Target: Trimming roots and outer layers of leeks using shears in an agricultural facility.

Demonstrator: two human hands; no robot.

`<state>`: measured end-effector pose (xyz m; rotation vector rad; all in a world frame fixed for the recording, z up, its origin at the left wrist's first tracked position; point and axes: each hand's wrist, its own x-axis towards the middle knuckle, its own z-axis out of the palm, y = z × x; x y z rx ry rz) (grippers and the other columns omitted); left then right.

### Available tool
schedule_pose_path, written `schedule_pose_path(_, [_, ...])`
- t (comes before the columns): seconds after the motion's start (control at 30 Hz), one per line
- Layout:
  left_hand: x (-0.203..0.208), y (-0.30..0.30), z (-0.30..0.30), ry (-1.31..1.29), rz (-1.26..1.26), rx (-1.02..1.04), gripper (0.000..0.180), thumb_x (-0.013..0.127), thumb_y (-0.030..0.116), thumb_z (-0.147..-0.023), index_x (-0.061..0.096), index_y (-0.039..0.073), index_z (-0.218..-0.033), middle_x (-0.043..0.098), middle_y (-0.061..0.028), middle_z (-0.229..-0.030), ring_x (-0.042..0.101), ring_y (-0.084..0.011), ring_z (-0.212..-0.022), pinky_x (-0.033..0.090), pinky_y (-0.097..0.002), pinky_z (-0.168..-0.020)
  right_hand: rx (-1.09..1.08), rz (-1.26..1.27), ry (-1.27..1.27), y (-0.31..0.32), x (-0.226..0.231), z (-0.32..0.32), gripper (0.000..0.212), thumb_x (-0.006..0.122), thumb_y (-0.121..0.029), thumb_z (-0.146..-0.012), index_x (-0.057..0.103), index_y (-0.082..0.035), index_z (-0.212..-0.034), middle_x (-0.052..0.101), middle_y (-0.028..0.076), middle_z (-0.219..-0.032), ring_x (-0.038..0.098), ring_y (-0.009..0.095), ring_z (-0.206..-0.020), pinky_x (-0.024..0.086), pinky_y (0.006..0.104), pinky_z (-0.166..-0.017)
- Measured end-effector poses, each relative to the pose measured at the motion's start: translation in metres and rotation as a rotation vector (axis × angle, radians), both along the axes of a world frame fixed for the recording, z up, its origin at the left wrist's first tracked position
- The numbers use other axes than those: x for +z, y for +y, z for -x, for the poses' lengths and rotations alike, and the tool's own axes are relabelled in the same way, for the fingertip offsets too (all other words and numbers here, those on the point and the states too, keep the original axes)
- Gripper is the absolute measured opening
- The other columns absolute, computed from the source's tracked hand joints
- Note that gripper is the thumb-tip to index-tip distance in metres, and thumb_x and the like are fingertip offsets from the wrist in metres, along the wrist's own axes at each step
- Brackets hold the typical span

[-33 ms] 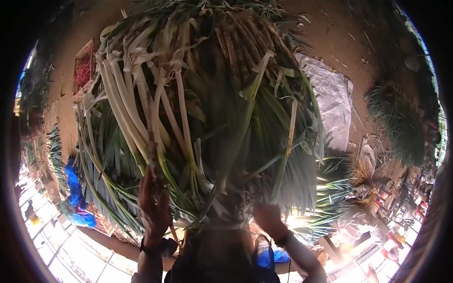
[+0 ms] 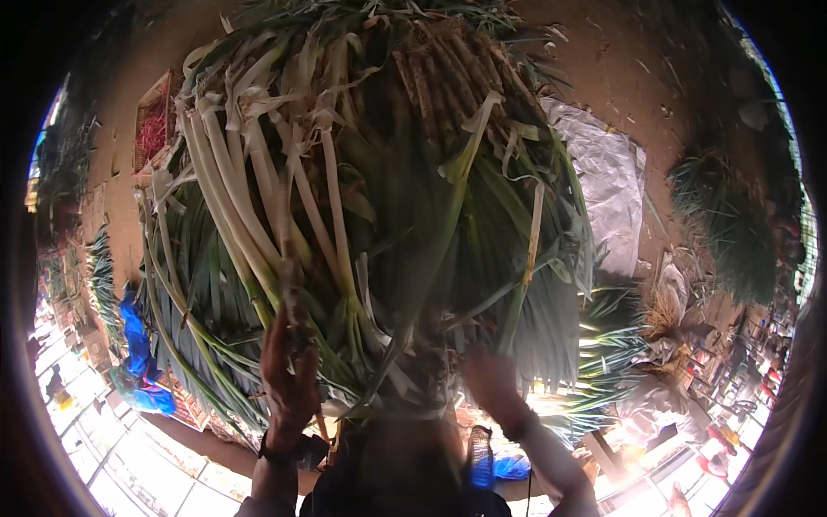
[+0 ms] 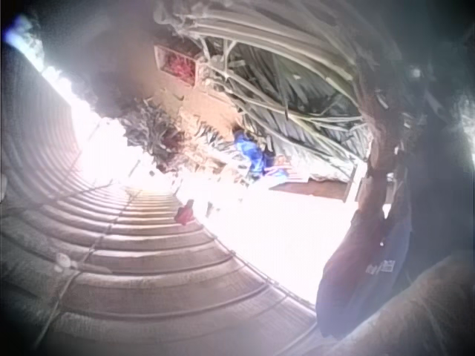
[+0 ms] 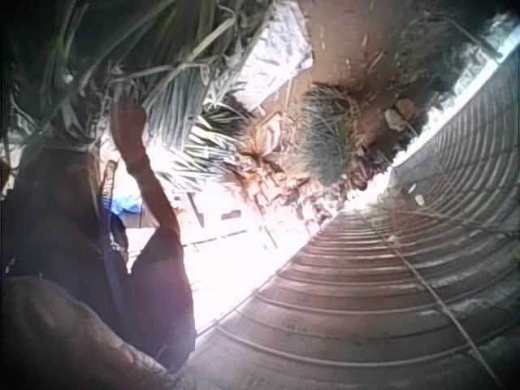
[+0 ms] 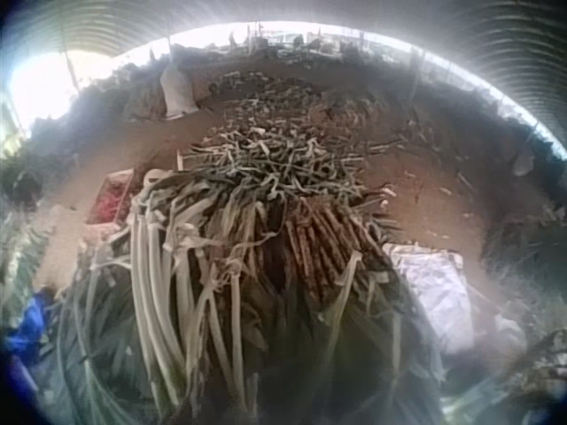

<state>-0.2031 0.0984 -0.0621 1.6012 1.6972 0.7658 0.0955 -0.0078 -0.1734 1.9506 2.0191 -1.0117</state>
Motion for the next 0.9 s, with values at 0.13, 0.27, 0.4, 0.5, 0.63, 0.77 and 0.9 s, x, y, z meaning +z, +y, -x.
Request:
schedule_pose_path(0.13, [-0.006, -0.004, -0.021, -0.009, 0.045, -0.163, 0.063, 0.062, 0.010, -0.087, 0.043, -0.009, -0.144, 0.059, -0.0247, -0.121, 0.063, -0.0368, -0.104, 0.052, -0.0420, -0.089, 0.000, -0.756, -0.273, 0.135, -0.030, 0.012, 0.068, 0.070, -0.011, -0.083, 0.043, 0.001, -0.144, 0.055, 0.021, -0.131, 0.057, 0.037, -0.109, 0.045, 0.0493, -0.095])
schedule_pose_path(0.27, [-0.006, -0.006, -0.043, 0.006, -0.040, -0.292, 0.066, 0.066, 0.011, -0.087, 0.041, -0.010, -0.144, 0.057, -0.0257, -0.122, 0.063, -0.0395, -0.107, 0.052, -0.0434, -0.090, -0.168, -0.674, -0.570, 0.175, -0.059, 0.017, 0.078, 0.072, -0.012, -0.080, 0.037, 0.003, -0.148, 0.049, 0.024, -0.138, 0.056, 0.036, -0.115, 0.045, 0.0475, -0.097])
schedule_pose_path(0.4, [-0.005, -0.008, -0.048, -0.061, 0.064, -0.257, 0.071, 0.076, 0.011, -0.081, 0.043, -0.006, -0.142, 0.060, -0.0231, -0.112, 0.066, -0.0385, -0.088, 0.057, -0.0448, -0.072, -0.213, -0.643, -0.283, 0.163, -0.068, 0.012, 0.089, 0.076, -0.014, -0.075, 0.032, 0.003, -0.150, 0.054, 0.027, -0.136, 0.062, 0.039, -0.111, 0.051, 0.0464, -0.089])
schedule_pose_path(0.5, [-0.008, -0.009, -0.045, -0.098, 0.040, -0.323, 0.070, 0.075, 0.012, -0.082, 0.043, -0.005, -0.142, 0.059, -0.0232, -0.111, 0.065, -0.0391, -0.087, 0.055, -0.0461, -0.070, -0.318, -0.374, 0.015, 0.155, -0.023, -0.009, 0.094, 0.078, -0.016, -0.076, 0.026, 0.000, -0.153, 0.059, 0.028, -0.131, 0.065, 0.041, -0.107, 0.053, 0.0474, -0.084])
schedule_pose_path(0.63, [-0.002, -0.020, -0.056, -0.075, 0.187, -0.390, 0.065, 0.070, 0.006, -0.085, 0.043, -0.005, -0.142, 0.059, -0.0257, -0.116, 0.064, -0.0398, -0.093, 0.056, -0.0454, -0.074, -0.511, -0.042, 0.166, 0.110, 0.034, -0.036, 0.095, 0.077, -0.014, -0.080, 0.020, -0.009, -0.156, 0.061, 0.030, -0.127, 0.063, 0.044, -0.112, 0.053, 0.0471, -0.092])
schedule_pose_path(0.77, [-0.022, -0.061, -0.069, -0.038, 0.175, -0.532, 0.066, 0.073, 0.015, -0.085, 0.044, -0.007, -0.140, 0.059, -0.0252, -0.105, 0.065, -0.0441, -0.083, 0.054, -0.0499, -0.064, -0.568, 0.050, 0.223, 0.071, 0.064, -0.042, 0.095, 0.075, -0.012, -0.080, 0.020, -0.014, -0.157, 0.062, 0.031, -0.123, 0.065, 0.046, -0.107, 0.053, 0.0490, -0.093])
schedule_pose_path(0.9, [-0.020, -0.075, -0.089, -0.134, 0.007, -0.558, 0.064, 0.071, 0.016, -0.087, 0.044, -0.009, -0.139, 0.059, -0.0260, -0.104, 0.064, -0.0444, -0.080, 0.054, -0.0502, -0.061, -0.457, 0.079, 0.043, 0.034, 0.081, -0.031, 0.099, 0.075, -0.011, -0.079, 0.014, -0.012, -0.158, 0.062, 0.032, -0.122, 0.066, 0.049, -0.101, 0.054, 0.0509, -0.090])
